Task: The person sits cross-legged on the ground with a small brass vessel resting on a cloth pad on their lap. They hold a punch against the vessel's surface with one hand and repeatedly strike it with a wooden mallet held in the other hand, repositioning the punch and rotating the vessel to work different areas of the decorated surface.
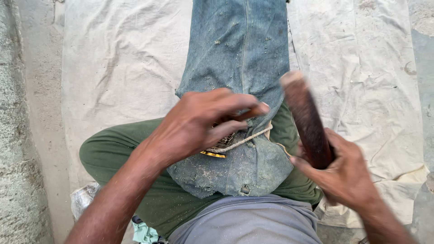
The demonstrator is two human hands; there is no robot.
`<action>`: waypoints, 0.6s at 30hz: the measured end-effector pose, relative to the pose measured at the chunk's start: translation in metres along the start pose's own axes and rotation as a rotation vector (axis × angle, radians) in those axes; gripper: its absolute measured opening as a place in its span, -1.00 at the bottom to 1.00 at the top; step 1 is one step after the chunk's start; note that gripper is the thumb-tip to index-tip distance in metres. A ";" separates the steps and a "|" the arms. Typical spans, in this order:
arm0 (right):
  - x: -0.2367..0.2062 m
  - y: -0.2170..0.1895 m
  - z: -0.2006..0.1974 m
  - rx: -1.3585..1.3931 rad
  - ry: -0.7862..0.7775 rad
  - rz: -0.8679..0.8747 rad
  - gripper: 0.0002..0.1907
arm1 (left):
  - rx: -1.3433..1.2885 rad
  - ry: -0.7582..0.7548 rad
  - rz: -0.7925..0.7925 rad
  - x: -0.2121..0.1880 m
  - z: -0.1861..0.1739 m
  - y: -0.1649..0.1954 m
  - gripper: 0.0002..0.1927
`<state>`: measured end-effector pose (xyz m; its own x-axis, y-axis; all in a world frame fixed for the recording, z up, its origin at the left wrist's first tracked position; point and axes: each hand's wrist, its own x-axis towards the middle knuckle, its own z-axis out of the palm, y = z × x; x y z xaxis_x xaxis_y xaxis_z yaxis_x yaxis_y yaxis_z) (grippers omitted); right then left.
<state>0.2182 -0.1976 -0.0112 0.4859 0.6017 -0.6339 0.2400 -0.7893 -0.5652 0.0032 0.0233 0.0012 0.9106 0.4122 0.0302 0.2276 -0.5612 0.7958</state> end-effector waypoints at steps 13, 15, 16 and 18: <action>-0.002 -0.018 0.054 0.617 -0.156 -0.341 -0.59 | -0.274 0.283 -0.353 -0.067 0.034 -0.046 -0.45; -0.020 -0.025 0.039 0.502 -0.025 -0.475 -0.61 | -0.296 0.327 -0.334 -0.063 0.032 -0.045 -0.45; -0.029 -0.028 0.032 0.390 0.091 -0.526 -0.60 | -0.312 0.339 -0.322 -0.061 0.031 -0.044 -0.45; -0.040 -0.033 0.028 0.443 0.198 -0.736 -0.61 | -0.426 0.331 -0.275 -0.055 0.029 -0.038 -0.48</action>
<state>0.1676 -0.1922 0.0181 0.4832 0.8740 0.0517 0.2217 -0.0651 -0.9729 -0.0455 0.0011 -0.0481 0.6667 0.7411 -0.0787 0.2192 -0.0940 0.9711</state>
